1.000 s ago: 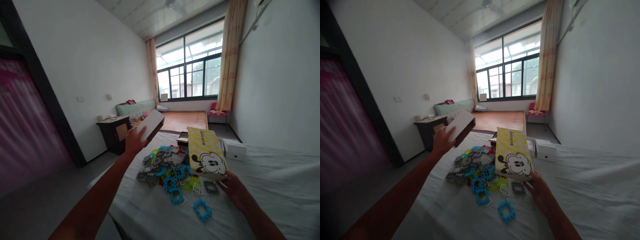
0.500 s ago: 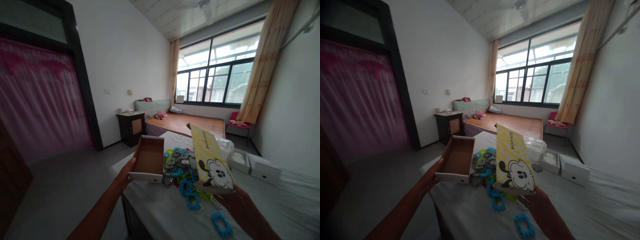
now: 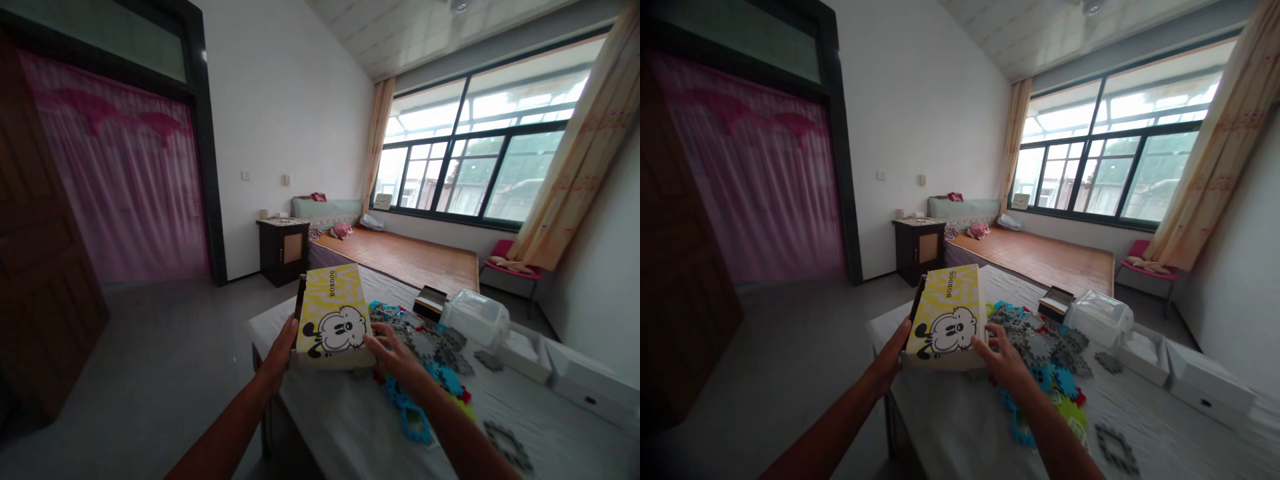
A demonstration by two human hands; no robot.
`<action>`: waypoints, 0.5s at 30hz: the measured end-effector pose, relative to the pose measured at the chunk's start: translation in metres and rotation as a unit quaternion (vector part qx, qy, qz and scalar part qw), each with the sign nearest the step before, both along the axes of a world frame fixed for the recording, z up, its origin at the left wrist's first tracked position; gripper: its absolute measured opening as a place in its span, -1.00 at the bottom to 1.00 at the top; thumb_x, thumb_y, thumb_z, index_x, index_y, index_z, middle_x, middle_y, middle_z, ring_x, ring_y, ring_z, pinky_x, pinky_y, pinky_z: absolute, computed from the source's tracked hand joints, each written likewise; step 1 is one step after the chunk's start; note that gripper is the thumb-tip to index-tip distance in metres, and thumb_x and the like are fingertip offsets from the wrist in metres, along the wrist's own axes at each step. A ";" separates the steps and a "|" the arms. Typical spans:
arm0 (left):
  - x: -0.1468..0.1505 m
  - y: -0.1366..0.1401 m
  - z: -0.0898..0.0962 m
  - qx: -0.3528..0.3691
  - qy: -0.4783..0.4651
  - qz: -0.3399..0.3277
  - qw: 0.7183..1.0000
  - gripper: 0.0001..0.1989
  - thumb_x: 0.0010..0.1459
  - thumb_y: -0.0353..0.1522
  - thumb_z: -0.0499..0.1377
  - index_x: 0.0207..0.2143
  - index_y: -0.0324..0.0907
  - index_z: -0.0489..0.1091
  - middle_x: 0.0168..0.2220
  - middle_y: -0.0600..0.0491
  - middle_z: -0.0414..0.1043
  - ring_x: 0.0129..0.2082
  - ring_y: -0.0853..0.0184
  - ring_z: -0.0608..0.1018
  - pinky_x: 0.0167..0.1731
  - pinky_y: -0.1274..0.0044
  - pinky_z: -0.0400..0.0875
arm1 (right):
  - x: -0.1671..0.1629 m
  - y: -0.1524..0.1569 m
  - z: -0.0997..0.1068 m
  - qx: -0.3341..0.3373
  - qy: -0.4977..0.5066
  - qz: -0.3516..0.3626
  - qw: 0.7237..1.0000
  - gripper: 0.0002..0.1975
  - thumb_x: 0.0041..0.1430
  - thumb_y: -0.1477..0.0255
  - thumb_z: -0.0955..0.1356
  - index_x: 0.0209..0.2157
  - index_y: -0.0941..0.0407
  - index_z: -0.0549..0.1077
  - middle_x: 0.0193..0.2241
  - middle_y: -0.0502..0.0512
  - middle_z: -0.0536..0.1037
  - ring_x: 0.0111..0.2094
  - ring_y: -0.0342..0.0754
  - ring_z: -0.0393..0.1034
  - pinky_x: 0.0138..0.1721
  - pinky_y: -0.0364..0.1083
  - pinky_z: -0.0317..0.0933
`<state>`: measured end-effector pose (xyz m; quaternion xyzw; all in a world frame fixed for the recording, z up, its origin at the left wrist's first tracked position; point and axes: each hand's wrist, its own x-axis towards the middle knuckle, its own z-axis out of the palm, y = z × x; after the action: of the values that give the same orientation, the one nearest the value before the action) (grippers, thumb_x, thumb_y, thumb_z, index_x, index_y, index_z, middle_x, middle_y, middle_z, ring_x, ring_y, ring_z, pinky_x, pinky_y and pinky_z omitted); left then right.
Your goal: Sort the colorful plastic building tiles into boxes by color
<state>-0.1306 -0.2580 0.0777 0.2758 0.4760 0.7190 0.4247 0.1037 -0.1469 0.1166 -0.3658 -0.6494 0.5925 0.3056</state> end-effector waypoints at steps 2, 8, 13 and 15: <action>0.001 0.000 -0.002 -0.011 -0.007 -0.007 1.000 -0.33 0.09 -0.03 0.14 0.23 0.08 0.07 0.21 0.05 0.20 0.18 0.08 0.27 0.08 0.26 0.23 | -0.005 0.004 -0.008 0.023 -0.012 0.011 1.000 -0.35 -0.11 -0.01 0.38 0.00 -0.01 0.26 -0.16 0.11 0.50 -0.25 0.04 0.44 -0.34 -0.04 0.32; 0.009 -0.001 0.000 -0.034 -0.042 -0.057 0.997 -0.34 0.10 0.00 0.10 0.20 -0.05 0.15 0.08 -0.04 0.38 0.00 0.07 0.47 -0.09 0.32 0.40 | -0.016 0.007 -0.027 -0.083 0.031 0.047 0.995 -0.29 -0.10 -0.02 0.38 0.06 -0.01 0.20 -0.17 0.10 0.51 -0.21 0.04 0.42 -0.31 -0.03 0.27; 0.027 -0.008 0.027 0.027 -0.012 -0.068 0.997 -0.35 0.10 -0.13 0.15 0.23 0.01 0.07 0.09 -0.01 0.37 -0.05 0.08 0.51 -0.17 0.35 0.46 | -0.005 -0.011 -0.015 -0.100 0.101 0.036 0.989 -0.24 -0.06 0.01 0.37 0.17 -0.12 0.10 0.05 0.08 0.38 -0.01 0.10 0.29 -0.18 0.03 0.22; 0.038 -0.006 0.040 0.043 -0.008 -0.066 0.997 -0.32 0.08 -0.14 0.16 0.24 0.00 0.04 0.09 -0.01 0.37 -0.05 0.06 0.50 -0.17 0.35 0.46 | 0.006 -0.018 -0.005 -0.093 0.132 0.031 0.986 -0.25 -0.02 0.01 0.35 0.19 -0.18 0.06 0.17 0.04 0.23 0.07 0.14 0.19 -0.18 0.06 0.23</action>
<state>-0.0921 -0.2638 0.1178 0.3190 0.4219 0.7117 0.4624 0.1099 -0.1652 0.1118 -0.2910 -0.5568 0.7023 0.3348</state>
